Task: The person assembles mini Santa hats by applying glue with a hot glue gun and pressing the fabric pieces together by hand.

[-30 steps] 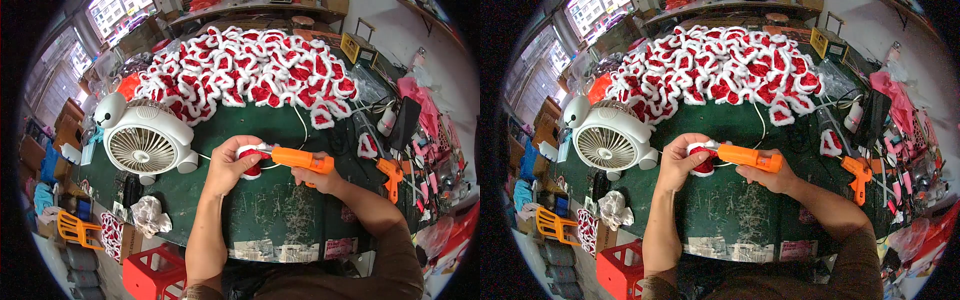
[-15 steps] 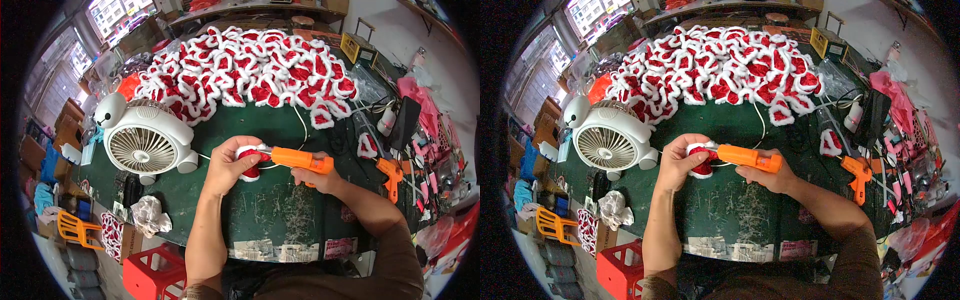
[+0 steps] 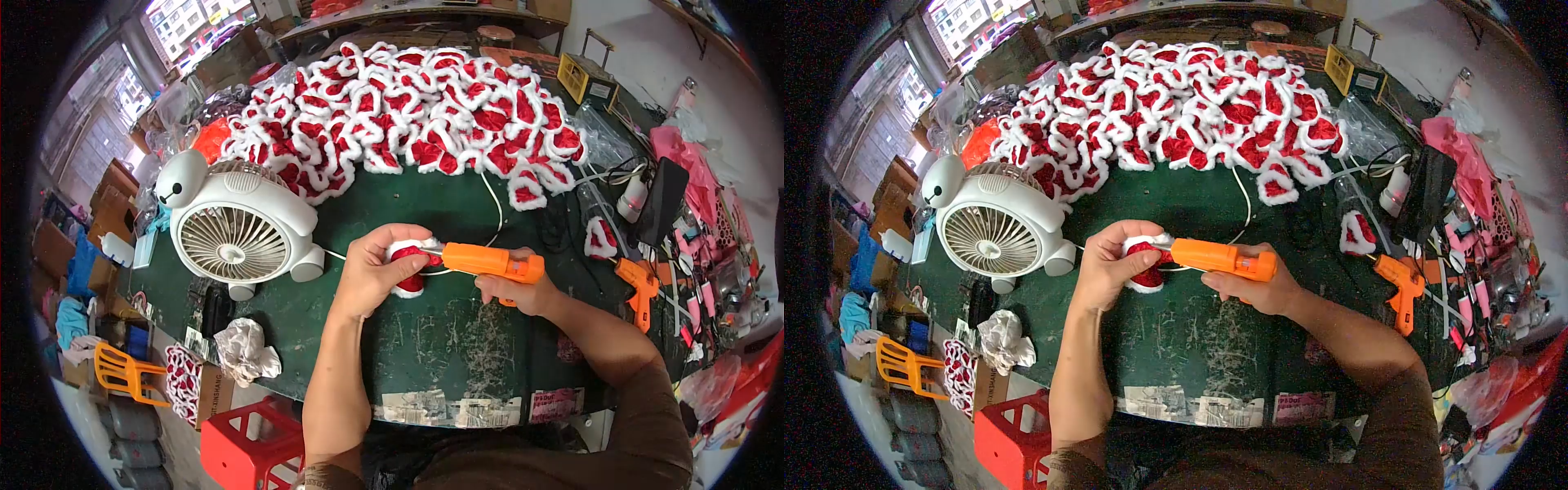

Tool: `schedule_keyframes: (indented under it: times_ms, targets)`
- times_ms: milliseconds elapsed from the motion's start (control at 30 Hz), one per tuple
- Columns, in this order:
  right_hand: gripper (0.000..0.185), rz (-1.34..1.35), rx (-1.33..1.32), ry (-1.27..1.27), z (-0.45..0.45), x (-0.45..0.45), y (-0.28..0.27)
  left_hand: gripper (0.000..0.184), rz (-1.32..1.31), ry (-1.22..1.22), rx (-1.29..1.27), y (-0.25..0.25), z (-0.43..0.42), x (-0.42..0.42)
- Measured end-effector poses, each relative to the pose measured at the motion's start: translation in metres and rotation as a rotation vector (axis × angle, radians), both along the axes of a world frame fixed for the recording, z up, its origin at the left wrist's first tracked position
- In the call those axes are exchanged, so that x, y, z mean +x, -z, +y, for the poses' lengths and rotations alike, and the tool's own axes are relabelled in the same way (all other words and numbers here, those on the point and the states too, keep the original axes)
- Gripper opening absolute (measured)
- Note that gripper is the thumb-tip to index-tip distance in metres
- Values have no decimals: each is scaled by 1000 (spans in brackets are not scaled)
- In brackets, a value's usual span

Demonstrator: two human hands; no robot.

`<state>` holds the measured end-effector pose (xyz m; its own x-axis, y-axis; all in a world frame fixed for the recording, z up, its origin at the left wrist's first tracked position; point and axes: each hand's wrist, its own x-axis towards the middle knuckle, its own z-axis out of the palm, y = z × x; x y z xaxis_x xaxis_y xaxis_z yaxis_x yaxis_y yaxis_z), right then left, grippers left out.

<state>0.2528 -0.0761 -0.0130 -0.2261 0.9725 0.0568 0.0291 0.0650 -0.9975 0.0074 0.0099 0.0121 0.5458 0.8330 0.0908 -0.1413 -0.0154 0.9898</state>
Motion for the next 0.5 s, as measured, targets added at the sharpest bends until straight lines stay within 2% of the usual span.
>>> schedule_keyframes:
  times_ms: [167,500]
  targets:
    - [28,70,23,3,0,-2,3,31,-1,8,-19,0,1,-1]
    - [28,-1,5,-19,0,0,0,34,17,16,12,0,0,-1]
